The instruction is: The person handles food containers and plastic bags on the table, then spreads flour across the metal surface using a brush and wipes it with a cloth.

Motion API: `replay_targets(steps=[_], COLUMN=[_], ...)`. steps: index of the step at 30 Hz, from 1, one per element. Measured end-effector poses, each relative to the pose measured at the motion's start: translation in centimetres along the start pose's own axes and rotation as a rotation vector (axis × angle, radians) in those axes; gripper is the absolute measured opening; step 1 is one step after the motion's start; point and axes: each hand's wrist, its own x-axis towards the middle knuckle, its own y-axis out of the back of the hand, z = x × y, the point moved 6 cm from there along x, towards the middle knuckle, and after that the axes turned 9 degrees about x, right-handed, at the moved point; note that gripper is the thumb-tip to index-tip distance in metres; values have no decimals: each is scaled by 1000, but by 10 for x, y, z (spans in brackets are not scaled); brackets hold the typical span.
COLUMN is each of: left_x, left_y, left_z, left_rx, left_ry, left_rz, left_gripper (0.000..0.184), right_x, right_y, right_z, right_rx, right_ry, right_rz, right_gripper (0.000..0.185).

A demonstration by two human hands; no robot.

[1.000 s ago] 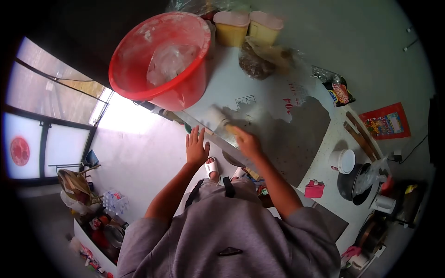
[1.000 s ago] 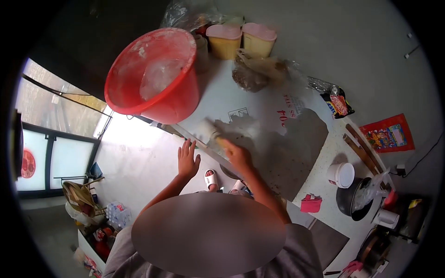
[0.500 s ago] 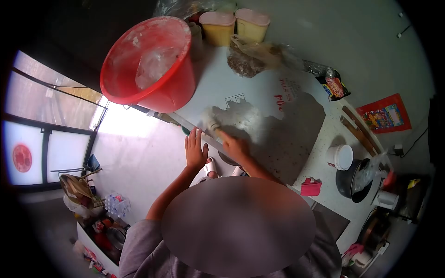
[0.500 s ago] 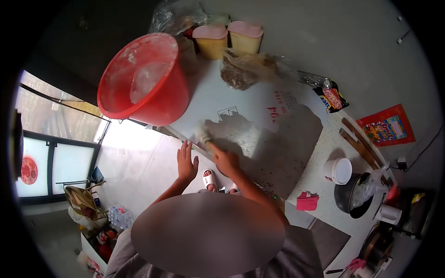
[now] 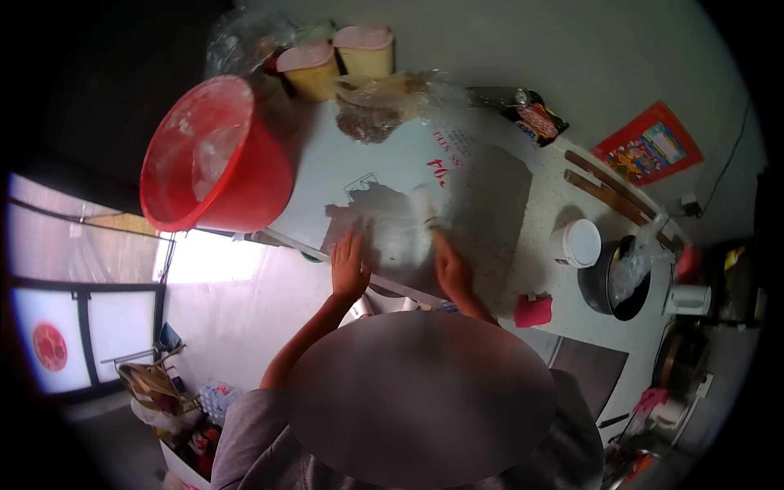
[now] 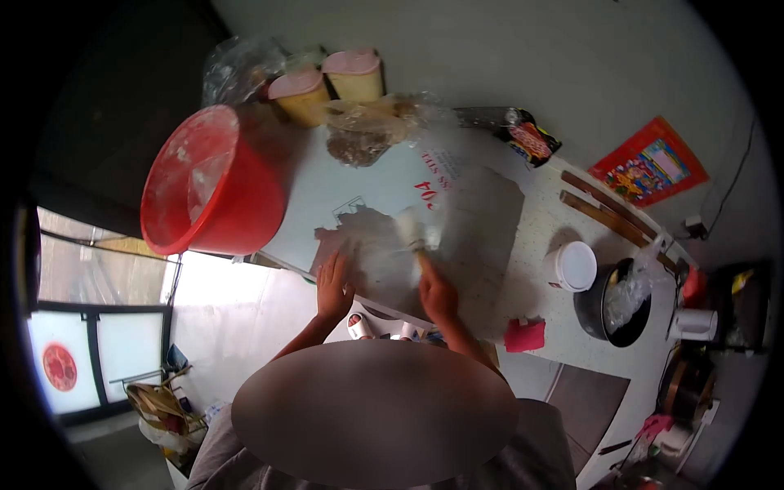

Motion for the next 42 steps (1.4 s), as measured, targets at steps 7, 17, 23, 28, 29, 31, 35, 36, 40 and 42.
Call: replay_targets(steps=[7, 17, 23, 28, 29, 31, 35, 36, 40, 42], left_x=[21, 24, 33, 41, 43, 46, 52, 52, 54, 56], left_y=[-24, -29, -19, -14, -13, -6, 0, -1, -13, -18], left_z=[33, 38, 2, -17, -21, -28, -47, -52, -62, -58], left_rx=[-12, -21, -15, -54, -47, -31, -45, -48, -43, -56], left_ry=[-103, -171, -139, -157, -166, -177, -211, -221, -305, -342], left_rz=[-44, -56, -63, -21, -35, -64, -57, -59, -55, -69], left_gripper=[67, 67, 67, 60, 60, 61, 59, 59, 59, 57], right_x=[-22, 6, 12, -16, -16, -8, -6, -9, -27, -28], right_y=[73, 24, 60, -49, -54, -38, -9, -21, -60, -48], right_z=[63, 38, 68, -21, -36, 7, 28, 8, -64, -61], right_rx=[-113, 0, -164, 43, 95, -93, -247, -211, -26, -33], right_ry=[-111, -58, -260, 35, 26, -278, -225, -151, 33, 1], right_rz=[195, -120, 456, -361, -460, -275, 300, 166, -393, -320], right_gripper=[35, 40, 40, 33, 32, 31, 41, 41, 43, 43])
